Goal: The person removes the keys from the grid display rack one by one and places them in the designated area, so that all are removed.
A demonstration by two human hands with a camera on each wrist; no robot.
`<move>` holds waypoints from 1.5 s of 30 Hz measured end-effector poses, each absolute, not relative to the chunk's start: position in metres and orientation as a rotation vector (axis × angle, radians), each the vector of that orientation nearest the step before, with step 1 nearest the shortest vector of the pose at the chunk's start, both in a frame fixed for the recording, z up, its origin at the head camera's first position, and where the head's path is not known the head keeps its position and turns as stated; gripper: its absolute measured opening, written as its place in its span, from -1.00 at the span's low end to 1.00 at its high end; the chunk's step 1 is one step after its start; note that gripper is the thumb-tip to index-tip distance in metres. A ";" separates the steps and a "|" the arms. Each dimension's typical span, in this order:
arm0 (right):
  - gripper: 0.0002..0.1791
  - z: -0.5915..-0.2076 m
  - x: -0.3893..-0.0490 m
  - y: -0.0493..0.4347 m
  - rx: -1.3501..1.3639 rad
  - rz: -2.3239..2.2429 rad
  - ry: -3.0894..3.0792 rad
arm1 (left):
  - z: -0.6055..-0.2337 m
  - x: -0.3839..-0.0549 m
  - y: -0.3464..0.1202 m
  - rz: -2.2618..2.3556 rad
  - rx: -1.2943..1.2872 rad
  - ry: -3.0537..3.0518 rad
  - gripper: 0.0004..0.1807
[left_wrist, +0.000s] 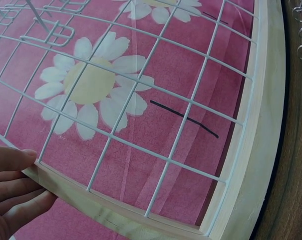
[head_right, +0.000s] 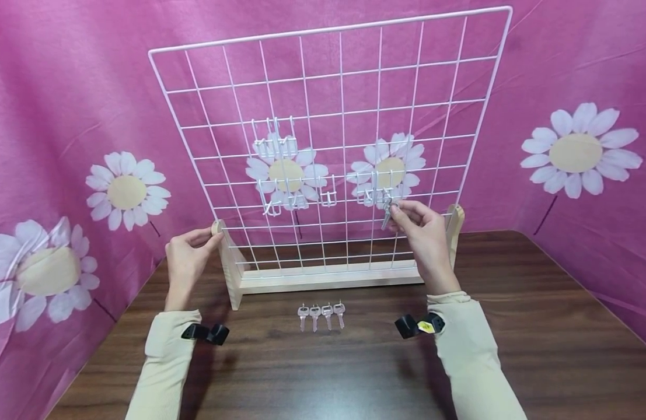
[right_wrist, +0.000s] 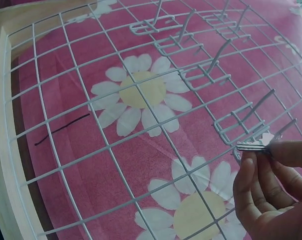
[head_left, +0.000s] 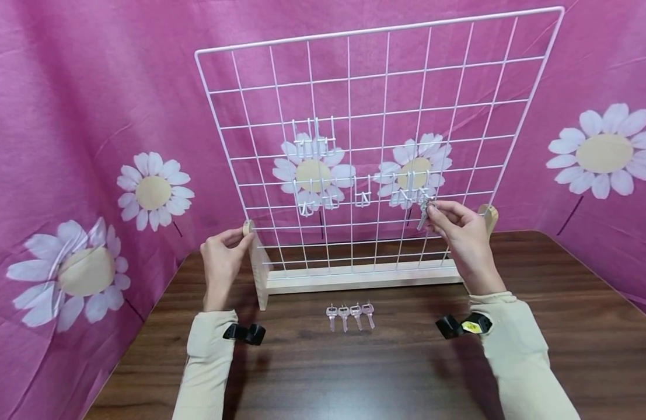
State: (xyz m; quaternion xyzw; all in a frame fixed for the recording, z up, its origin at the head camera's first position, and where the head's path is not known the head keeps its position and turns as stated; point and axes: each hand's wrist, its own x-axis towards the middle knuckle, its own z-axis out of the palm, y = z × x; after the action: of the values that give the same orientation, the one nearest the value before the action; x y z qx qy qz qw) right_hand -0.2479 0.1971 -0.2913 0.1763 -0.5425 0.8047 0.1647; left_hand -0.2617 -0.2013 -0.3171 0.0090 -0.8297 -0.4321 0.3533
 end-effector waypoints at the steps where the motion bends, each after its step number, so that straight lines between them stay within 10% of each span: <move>1: -0.88 -0.291 -0.248 0.197 0.512 2.284 -1.552 | -0.317 -0.262 -0.201 -1.119 0.023 -2.145 -0.73; 45: -0.79 -0.320 -0.240 0.197 0.444 1.858 -2.319 | -0.318 -0.262 -0.202 -1.126 0.030 -2.141 -0.73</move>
State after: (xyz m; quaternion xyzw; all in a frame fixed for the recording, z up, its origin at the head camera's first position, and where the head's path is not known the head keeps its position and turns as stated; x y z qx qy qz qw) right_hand -0.2402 0.1966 -0.3205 0.1475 -0.7700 0.6170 0.0686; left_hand -0.2619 -0.2017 -0.3184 0.0118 -0.8279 -0.4353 0.3534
